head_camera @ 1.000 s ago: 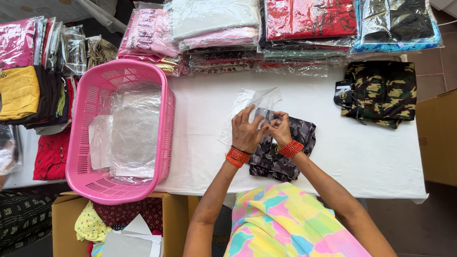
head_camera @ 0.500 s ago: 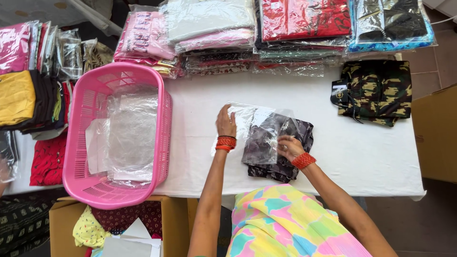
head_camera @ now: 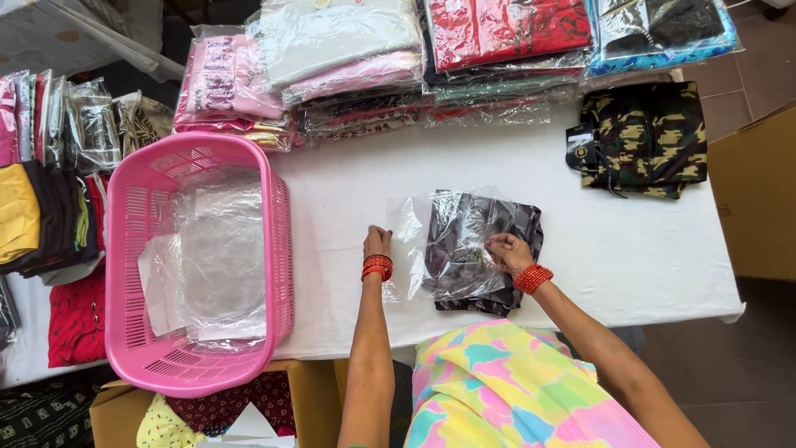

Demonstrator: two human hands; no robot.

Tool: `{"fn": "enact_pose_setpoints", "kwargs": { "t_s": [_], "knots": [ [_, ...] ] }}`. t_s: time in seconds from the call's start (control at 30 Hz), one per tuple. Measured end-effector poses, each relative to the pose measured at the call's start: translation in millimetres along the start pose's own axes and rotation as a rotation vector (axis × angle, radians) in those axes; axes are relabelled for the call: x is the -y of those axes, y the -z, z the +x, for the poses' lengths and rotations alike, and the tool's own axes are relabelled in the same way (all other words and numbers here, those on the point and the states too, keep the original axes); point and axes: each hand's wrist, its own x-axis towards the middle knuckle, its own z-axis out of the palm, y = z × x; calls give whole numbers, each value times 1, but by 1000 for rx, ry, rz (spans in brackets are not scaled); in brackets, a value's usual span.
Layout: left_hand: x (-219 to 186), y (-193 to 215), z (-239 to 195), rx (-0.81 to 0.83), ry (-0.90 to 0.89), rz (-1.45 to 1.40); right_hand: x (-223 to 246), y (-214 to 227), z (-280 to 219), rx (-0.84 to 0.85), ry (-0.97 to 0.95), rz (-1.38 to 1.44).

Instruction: The person folds a pair of camouflage-patterned shorts on a white table. They smooth the fabric, fold the garment into a compact rectangle, and then place it into a clear plastic bag. The person then moves the packaged shorts to a stack of other packaged clothes.

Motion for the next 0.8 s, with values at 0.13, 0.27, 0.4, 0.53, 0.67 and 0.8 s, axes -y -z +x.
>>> {"fn": "enact_pose_setpoints", "kwargs": {
  "t_s": [0.13, 0.27, 0.4, 0.53, 0.67, 0.8],
  "knots": [
    [-28, 20, -10, 133, 205, -190, -1, -1, 10, -17, 126, 8],
    [15, -5, 17, 93, 67, -368, 0, 5, 14, -69, 221, -16],
    [-27, 39, -1, -104, 158, -421, 20, 14, 2, -198, 307, -269],
    [-10, 34, 13, -188, -63, 65, 28, 20, 1, -218, 398, -289],
    [-33, 52, 9, -203, -150, 208, 7, 32, 18, -141, 366, -80],
    [-26, 61, 24, -197, -185, 248, 7, 25, 6, -105, 170, -91]
  ]
}}
